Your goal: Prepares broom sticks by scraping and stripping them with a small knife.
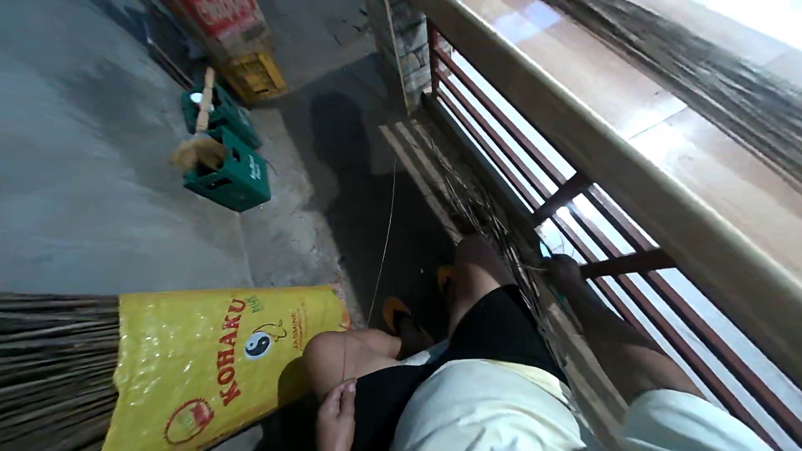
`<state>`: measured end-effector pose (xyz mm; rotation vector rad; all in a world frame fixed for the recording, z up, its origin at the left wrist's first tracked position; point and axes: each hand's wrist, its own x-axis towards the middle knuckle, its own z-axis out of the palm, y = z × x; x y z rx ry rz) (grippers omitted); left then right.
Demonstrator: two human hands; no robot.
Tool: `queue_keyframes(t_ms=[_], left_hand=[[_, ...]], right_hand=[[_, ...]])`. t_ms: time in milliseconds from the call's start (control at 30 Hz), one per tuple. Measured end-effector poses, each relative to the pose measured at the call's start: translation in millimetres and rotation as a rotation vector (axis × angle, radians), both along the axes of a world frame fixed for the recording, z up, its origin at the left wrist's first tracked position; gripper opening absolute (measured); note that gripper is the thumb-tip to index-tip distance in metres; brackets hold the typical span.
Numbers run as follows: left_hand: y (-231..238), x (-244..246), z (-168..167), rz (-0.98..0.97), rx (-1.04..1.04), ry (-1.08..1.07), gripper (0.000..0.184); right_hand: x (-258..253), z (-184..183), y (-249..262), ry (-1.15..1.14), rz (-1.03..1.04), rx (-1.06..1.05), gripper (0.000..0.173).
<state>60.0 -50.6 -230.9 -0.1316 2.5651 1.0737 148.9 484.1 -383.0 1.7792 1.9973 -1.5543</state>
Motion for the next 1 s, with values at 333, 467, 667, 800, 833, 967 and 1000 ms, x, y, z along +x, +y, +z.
queue_keyframes(t_ms=[333, 467, 667, 800, 833, 967, 1000], left_hand=[[13.9, 9.7, 12.0, -0.013, 0.207, 0.108, 0.021], [3.8, 20.4, 12.3, -0.015, 0.244, 0.131, 0.020], [-13.6, 33.8, 7.6, -0.068, 0.181, 0.149, 0.024], [-15.3, 35.3, 3.0, -0.071, 0.188, 0.150, 0.024], [-16.3, 35.4, 2.2, -0.070, 0.199, 0.155, 0.023], [-25.9, 36.2, -1.7, -0.095, 0.226, 0.169, 0.022], [-28.0, 36.5, -2.6, -0.098, 0.229, 0.175, 0.022]], right_hand=[[-124.5, 153.2, -124.2, 0.713, 0.269, -0.539, 0.026], [-169.7, 162.8, -139.0, 0.774, 0.405, -0.568, 0.038], [-204.7, 178.5, -133.2, 0.818, 0.560, -0.534, 0.037], [-211.8, 175.3, -138.1, 0.800, 0.561, -0.528, 0.024], [-212.3, 174.2, -137.0, 0.802, 0.537, -0.522, 0.024], [-211.0, 181.7, -123.1, 0.803, 0.430, -0.519, 0.025], [-210.4, 183.1, -119.0, 0.792, 0.428, -0.541, 0.026]])
